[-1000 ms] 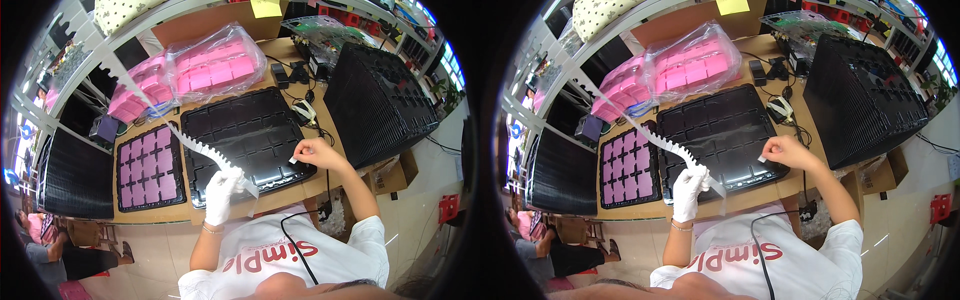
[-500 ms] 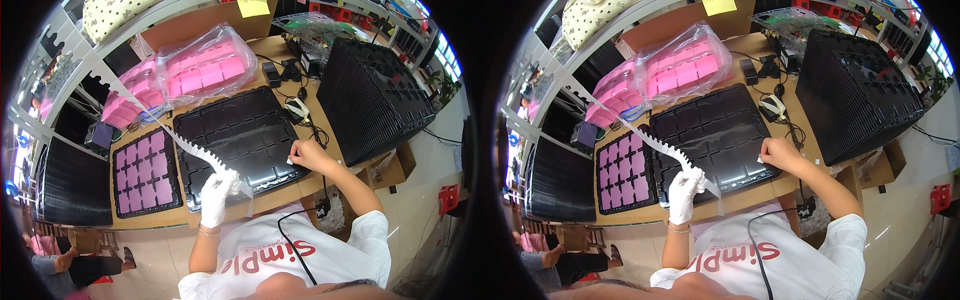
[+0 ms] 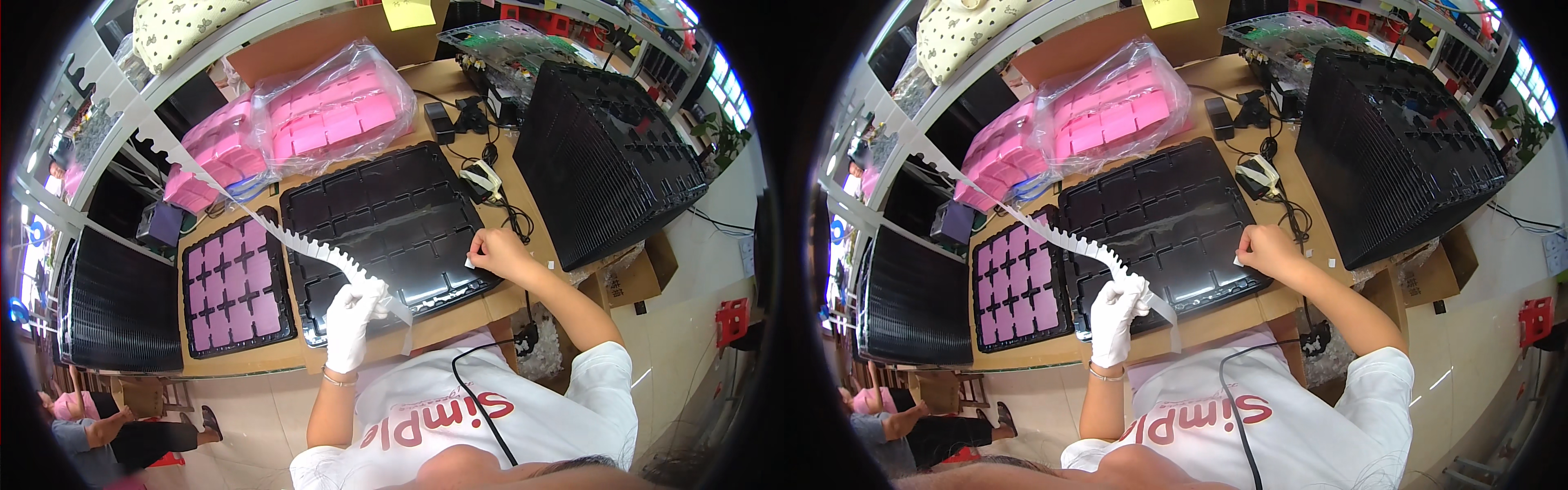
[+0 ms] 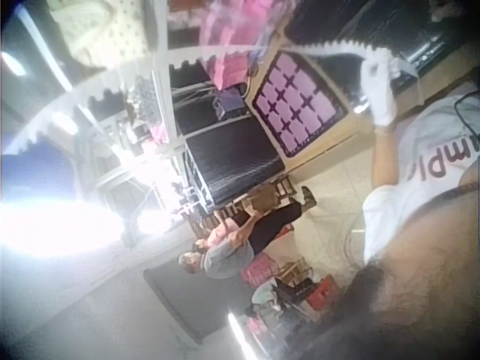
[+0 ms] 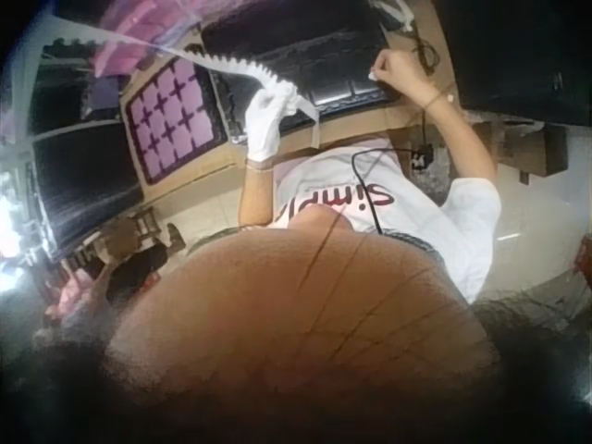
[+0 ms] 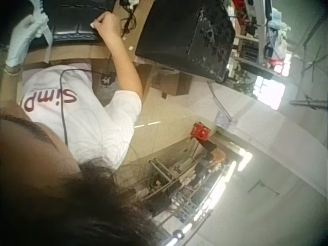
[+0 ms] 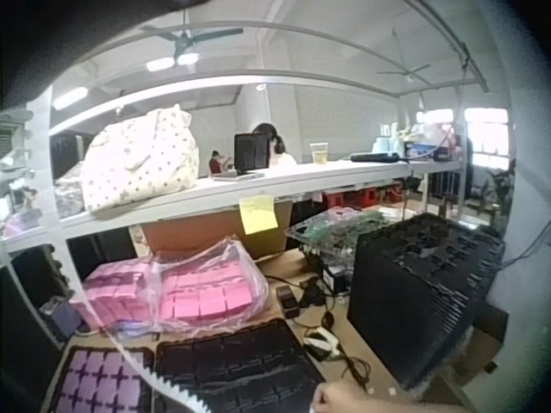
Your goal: The person places a black plastic tray on a table and applies a strip of white adhesive tape to its surface. They then pick up a pink plastic insert and place it into the tray, pressing it down to secure it. This process is repeated for multiple trays, with the person consistently applying tape and inserting the pink components.
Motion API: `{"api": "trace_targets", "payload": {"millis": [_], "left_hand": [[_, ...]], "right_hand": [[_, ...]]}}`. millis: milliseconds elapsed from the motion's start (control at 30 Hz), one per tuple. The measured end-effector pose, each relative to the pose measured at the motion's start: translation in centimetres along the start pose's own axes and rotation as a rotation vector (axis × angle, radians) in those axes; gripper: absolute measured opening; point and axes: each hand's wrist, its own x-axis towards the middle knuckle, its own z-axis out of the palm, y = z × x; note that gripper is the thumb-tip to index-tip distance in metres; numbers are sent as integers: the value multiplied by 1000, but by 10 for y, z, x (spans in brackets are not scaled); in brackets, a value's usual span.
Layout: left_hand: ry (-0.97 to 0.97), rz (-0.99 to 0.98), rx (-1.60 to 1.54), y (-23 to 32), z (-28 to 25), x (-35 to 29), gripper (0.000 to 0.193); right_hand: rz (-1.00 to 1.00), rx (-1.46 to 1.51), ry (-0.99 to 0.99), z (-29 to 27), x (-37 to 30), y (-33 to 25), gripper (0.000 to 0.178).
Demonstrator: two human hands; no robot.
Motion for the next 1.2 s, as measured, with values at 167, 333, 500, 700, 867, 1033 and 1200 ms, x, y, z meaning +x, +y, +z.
{"api": "trace_targets", "payload": {"millis": [167,333,500,700,867,1033,1200], "left_hand": [[-5,23,19,-2,1,0,19],[-38,57,52,-2,0,-2,18],[-72,41,271,-15,-19,-41,18],[-383,-64,671,-14,-41,-80,44],[-320,-137,1238,70,-95,-84,59],[293,386,1045,92,-121,21,31],[200,439,912,94,-76,118,35]], "right_hand": [[-80,33,-30,-3,-4,3,15],[-98,493,-147,-28,-33,16,9],[169,428,-195,-56,-142,89,10],[629,-701,63,72,-258,209,36],[386,-259,169,14,-209,118,14],[-311,118,585,-26,-71,-34,15],[-790,73,686,-2,161,-77,9]]}}
